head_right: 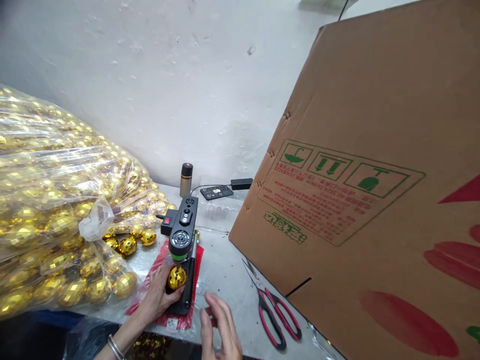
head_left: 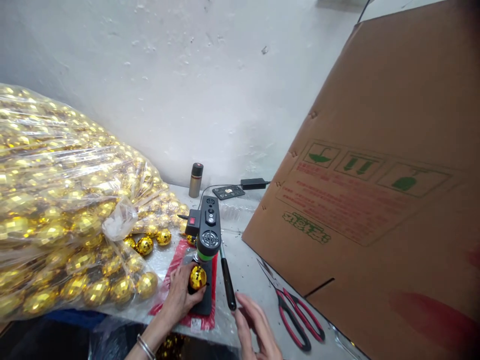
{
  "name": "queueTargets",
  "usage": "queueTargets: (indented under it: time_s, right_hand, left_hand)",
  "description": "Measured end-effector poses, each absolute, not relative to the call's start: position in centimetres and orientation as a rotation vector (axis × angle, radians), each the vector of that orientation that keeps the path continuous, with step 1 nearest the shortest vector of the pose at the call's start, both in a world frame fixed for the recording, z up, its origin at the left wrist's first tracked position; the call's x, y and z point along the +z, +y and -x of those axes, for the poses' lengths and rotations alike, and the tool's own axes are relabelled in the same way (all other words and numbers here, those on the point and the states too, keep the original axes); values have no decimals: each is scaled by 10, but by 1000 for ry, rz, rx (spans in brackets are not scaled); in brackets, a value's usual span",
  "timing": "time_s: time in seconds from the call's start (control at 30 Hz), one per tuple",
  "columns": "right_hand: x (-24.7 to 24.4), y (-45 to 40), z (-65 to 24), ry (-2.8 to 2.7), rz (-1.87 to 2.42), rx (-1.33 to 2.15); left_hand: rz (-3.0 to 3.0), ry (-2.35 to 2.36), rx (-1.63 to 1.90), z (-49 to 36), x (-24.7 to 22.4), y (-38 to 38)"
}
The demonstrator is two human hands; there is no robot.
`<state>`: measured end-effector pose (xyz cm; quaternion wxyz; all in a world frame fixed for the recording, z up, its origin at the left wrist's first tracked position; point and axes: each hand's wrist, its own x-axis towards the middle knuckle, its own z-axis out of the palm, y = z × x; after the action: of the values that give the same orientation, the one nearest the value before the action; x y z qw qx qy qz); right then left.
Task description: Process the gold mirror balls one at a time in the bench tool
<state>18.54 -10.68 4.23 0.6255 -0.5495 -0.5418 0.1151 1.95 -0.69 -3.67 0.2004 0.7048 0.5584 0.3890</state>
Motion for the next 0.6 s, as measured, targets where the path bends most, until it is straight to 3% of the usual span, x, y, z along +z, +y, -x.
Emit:
queueTargets:
  time_s: [0.2, 0.33, 0.6]
  right_hand:
    - [98, -79, -187, -1658, 989, -114]
    - [122, -57, -175, -1779, 814, -112]
    - [87, -47, -159, -1699, 833, -146]
  left_hand:
    - [-1963, 1571, 1016, -20, -42, -6]
    - [-1931, 1540, 1007, -21, -41, -7]
    - [-1885, 1504, 981, -23, -31, -11]
